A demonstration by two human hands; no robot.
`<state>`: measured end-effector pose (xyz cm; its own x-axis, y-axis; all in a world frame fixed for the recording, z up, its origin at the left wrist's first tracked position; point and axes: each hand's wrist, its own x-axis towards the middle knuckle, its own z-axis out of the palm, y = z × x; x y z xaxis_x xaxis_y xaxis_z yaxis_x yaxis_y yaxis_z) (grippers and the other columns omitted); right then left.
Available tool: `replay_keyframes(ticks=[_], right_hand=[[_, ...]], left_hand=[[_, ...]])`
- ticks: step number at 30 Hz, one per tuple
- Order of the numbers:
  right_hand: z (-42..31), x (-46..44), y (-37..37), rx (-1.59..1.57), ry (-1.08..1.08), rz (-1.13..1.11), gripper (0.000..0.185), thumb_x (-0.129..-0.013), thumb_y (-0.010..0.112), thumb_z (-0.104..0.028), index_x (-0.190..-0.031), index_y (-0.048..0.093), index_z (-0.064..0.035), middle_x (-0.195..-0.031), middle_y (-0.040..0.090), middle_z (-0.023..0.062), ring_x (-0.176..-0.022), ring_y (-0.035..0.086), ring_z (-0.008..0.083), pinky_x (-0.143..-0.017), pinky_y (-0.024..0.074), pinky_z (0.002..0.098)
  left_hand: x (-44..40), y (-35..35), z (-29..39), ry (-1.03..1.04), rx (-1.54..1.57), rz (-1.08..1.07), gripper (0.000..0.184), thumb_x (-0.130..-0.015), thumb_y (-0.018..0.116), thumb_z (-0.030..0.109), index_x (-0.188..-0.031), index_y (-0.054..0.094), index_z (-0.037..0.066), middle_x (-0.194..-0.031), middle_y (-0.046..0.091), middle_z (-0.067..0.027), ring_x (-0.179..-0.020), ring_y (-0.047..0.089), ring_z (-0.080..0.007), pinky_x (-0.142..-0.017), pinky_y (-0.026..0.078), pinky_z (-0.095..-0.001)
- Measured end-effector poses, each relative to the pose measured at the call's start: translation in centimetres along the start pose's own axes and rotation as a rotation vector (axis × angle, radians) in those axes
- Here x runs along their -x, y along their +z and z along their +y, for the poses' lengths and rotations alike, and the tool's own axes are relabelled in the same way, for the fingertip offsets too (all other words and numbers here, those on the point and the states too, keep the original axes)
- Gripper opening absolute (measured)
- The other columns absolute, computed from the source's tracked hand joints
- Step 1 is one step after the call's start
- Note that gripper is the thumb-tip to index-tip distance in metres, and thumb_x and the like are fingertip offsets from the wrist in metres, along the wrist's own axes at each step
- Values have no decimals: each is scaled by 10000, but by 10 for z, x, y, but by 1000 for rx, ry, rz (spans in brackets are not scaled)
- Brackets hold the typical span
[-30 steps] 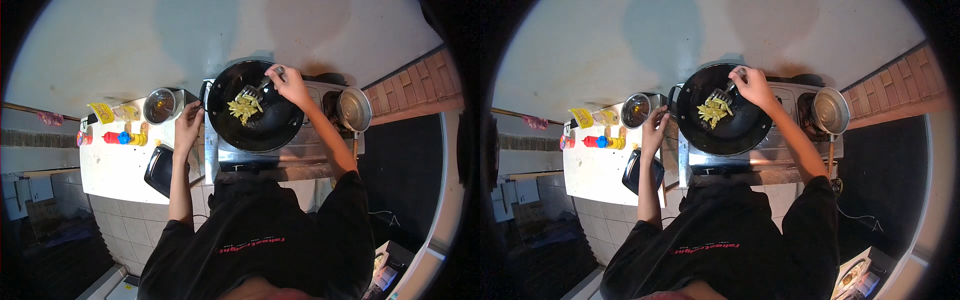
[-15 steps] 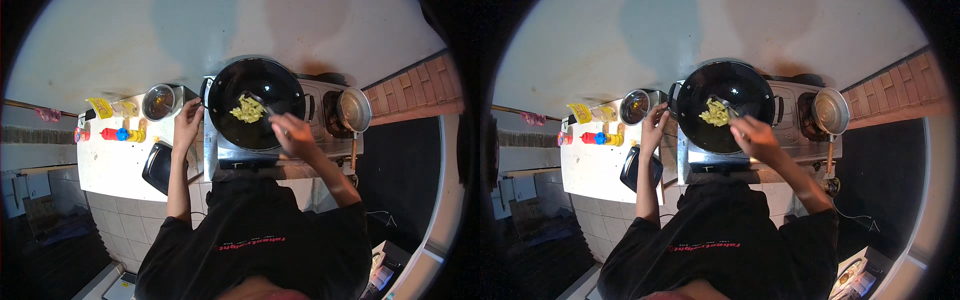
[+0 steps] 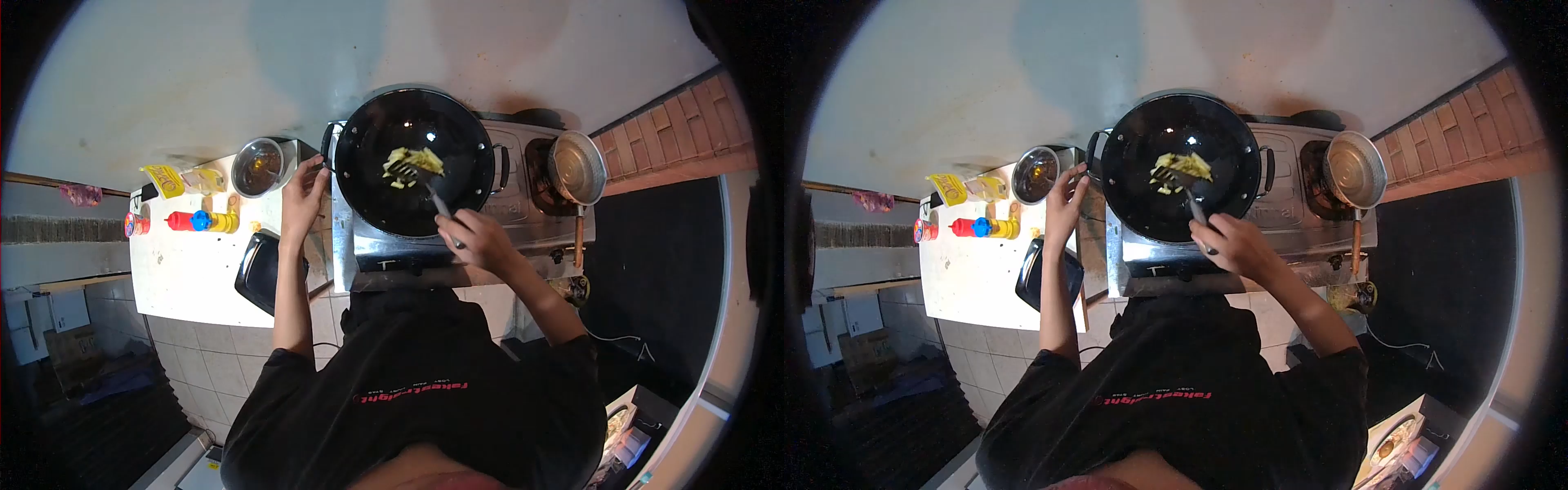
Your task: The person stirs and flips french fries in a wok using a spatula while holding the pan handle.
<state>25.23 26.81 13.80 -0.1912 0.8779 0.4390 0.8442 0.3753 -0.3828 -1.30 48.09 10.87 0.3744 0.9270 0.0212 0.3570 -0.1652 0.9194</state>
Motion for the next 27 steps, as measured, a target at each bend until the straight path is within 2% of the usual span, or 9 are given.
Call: replay_keyframes(ticks=[5, 7, 11, 15, 17, 19, 20, 23, 27], right_hand=[[9, -16, -14, 84, 203, 188, 212, -858, 729, -100, -1062, 672, -94, -807, 603, 73, -654, 649, 275, -571, 524, 385], [22, -24, -13, 39, 336, 396, 173, -878, 709, -109, -1043, 659, -89, -863, 655, 116, -693, 670, 323, -572, 522, 414], [42, -49, -23, 106, 395, 369, 100, -910, 670, -126, -936, 596, -64, -745, 660, 162, -643, 653, 385, -553, 499, 439], [66, -84, -16, 83, 536, 346, 203, -922, 640, -168, -819, 555, -15, -683, 637, 177, -598, 611, 423, -536, 459, 458], [79, -92, -10, 28, 560, 347, 225, -933, 618, -184, -827, 567, 7, -637, 595, 181, -541, 614, 376, -520, 438, 442], [103, -87, 13, -231, 659, 442, 215, -952, 596, -190, -854, 613, 0, -563, 567, 135, -462, 597, 248, -467, 421, 379], [103, -86, 17, -501, 823, 417, 214, -970, 571, -193, -880, 649, -15, -542, 560, 70, -445, 555, 129, -423, 398, 309], [112, -71, 32, -751, 933, 389, 211, -978, 558, -194, -890, 659, -31, -576, 593, 34, -436, 537, 103, -402, 387, 269], [80, -71, 10, -560, 808, 417, 181, -980, 558, -180, -917, 669, -52, -568, 580, 20, -468, 555, 101, -444, 406, 255]], left_hand=[[0, 1, 0, 14, -1, 3, 353, -989, 637, 198, -1287, 613, 11, -1091, 721, -174, -994, 703, -211, -889, 544, -334], [-1, 0, 1, -26, -3, -15, 364, -988, 638, 200, -1291, 607, 1, -1116, 713, -174, -1006, 700, -209, -889, 546, -336], [1, 0, 3, 14, -27, -19, 372, -988, 638, 202, -1295, 602, -7, -1129, 709, -173, -1009, 698, -207, -886, 546, -335], [1, 4, 1, 40, -1, 1, 375, -985, 643, 198, -1297, 600, -6, -1107, 715, -164, -1002, 698, -200, -882, 545, -329], [2, 4, 3, 40, 9, 10, 376, -983, 645, 197, -1296, 600, -7, -1096, 719, -159, -999, 699, -198, -881, 543, -326], [2, 3, 5, 29, -3, 10, 365, -984, 642, 193, -1282, 603, -15, -1079, 723, -148, -999, 698, -196, -882, 544, -328], [1, 3, 5, 27, -2, 20, 365, -984, 642, 193, -1282, 603, -15, -1079, 723, -148, -999, 698, -196, -882, 544, -328], [-7, 1, -1, 18, 33, 22, 367, -970, 656, 193, -1261, 606, -25, -1064, 726, -154, -974, 706, -202, -859, 548, -333], [-44, -5, -15, 121, -230, 64, 350, -928, 686, 216, -1168, 645, -35, -890, 738, -166, -860, 733, -256, -790, 550, -351]])
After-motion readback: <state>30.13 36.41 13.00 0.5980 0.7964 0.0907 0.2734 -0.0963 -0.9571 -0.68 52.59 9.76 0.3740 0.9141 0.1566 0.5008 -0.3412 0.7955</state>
